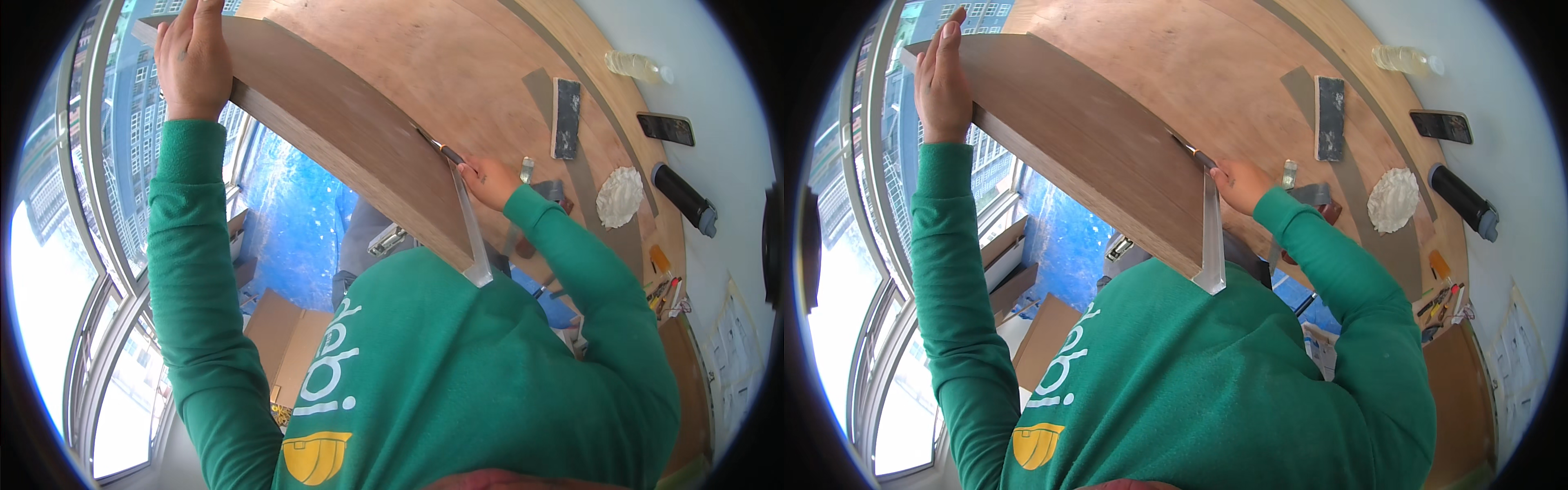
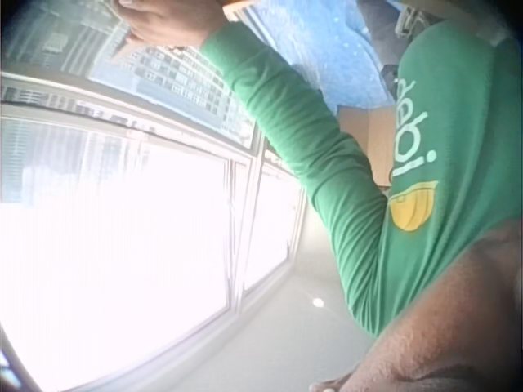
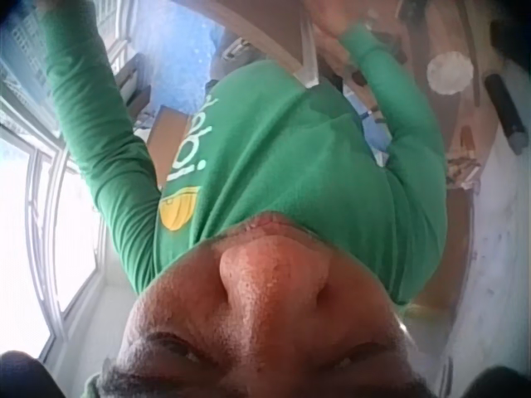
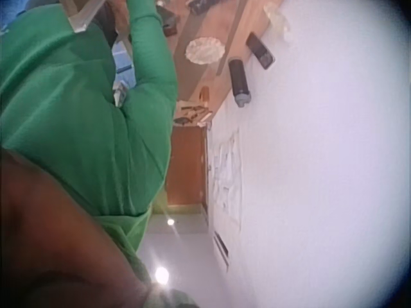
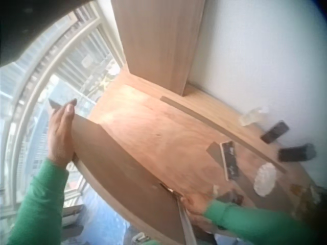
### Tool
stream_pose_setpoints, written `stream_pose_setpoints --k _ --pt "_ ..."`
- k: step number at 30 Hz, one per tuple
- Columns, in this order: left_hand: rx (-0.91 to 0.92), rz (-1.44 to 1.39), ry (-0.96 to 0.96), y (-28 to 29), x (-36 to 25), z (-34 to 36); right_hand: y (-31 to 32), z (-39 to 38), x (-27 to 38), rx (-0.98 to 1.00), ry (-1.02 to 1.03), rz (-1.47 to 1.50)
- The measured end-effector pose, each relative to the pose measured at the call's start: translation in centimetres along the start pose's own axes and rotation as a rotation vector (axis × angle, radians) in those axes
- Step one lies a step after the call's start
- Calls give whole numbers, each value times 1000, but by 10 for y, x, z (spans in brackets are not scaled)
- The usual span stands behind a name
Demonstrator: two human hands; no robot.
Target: The person uses a utility knife to score and cut a wooden board on a workbench. They flip the board, continue cutting, and then wipe the surface with a cloth. The person also pours liquid from a bottle onto the cloth.
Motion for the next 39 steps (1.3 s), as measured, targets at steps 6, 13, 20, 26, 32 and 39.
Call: stream_pose_setpoints --k 6,13,20,26,32,39 --pt "6 12 -14 1 -3 3 7 -29 -15 -1 -70 -45" --pt "12 42 -16 0 2 1 8 -52 -35 -77 -82 -50" --pt "9 62 -45 2 3 -1 8 -63 -55 -100 -72 -122" --pt "-34 72 -154 -1 7 4 13 -73 -46 -35 -79 -17" --pt "-7 62 -127 5 -2 2 15 -57 -37 -146 -87 176" --pt "50 31 5 10 -6 -7 4 -20 -43 -94 -11 84"
Point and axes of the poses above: each hand's wrist, its own z-axis towards the middle knuckle, its own y-axis out of the back of the hand, x = y × z, the point moved 3 cm from there along z, towards the middle knuckle, and after that the axes turned 14 degrees about z, right-handed, at the moved point
